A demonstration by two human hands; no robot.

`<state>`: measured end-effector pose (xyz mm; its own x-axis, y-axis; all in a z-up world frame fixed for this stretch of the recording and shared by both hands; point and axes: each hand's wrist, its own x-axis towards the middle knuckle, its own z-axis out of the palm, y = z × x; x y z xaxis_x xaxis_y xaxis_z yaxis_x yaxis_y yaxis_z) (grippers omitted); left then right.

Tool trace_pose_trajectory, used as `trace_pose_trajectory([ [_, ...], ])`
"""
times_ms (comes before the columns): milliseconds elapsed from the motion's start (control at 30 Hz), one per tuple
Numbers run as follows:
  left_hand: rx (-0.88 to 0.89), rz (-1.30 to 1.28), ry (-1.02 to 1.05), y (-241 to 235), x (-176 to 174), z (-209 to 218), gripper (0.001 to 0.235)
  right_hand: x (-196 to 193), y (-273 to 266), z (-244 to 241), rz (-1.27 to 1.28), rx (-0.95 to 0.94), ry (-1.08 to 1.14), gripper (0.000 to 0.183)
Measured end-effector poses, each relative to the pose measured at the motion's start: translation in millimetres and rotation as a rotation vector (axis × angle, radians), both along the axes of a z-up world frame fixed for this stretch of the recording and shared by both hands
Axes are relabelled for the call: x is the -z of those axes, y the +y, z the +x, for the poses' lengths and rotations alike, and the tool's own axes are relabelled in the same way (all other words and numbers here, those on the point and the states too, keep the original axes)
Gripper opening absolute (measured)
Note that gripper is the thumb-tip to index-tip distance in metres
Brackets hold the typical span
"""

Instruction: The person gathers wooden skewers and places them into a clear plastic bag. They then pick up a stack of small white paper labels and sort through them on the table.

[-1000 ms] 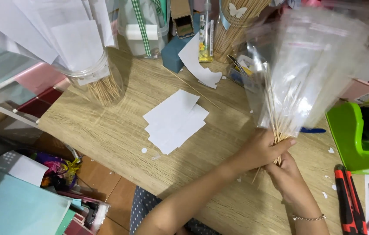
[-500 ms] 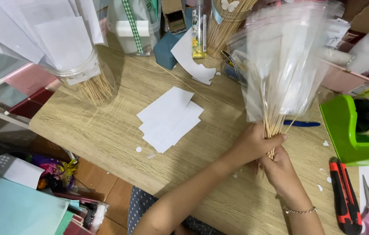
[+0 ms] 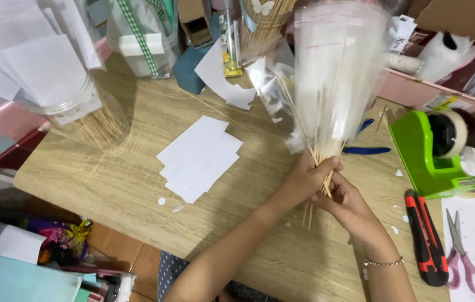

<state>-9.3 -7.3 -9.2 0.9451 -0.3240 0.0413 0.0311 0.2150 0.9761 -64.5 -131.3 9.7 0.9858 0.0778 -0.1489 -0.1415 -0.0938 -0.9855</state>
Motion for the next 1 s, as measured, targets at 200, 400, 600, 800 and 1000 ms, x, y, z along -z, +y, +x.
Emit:
trace_pose_trajectory([
  [200,-0.042,0.155,0.087,-5,-1,0,0.032,39,-34,15,0.335,0.233,-0.054,0.011],
  [400,-0.105,0.342,0.217,-16,17,-2,0.053,64,-36,24,0.302,0.371,-0.091,0.009],
  [600,-0.100,0.269,0.378,-23,14,-2,0.033,63,-38,24,0.290,0.303,-0.054,0.006],
  [800,-0.110,0.366,0.600,-23,2,-4,0.052,98,-47,32,0.412,0.331,-0.140,0.004],
  [1000,-0.102,0.399,0.628,-29,-6,-6,0.048,104,-55,36,0.317,0.361,-0.085,0.010],
])
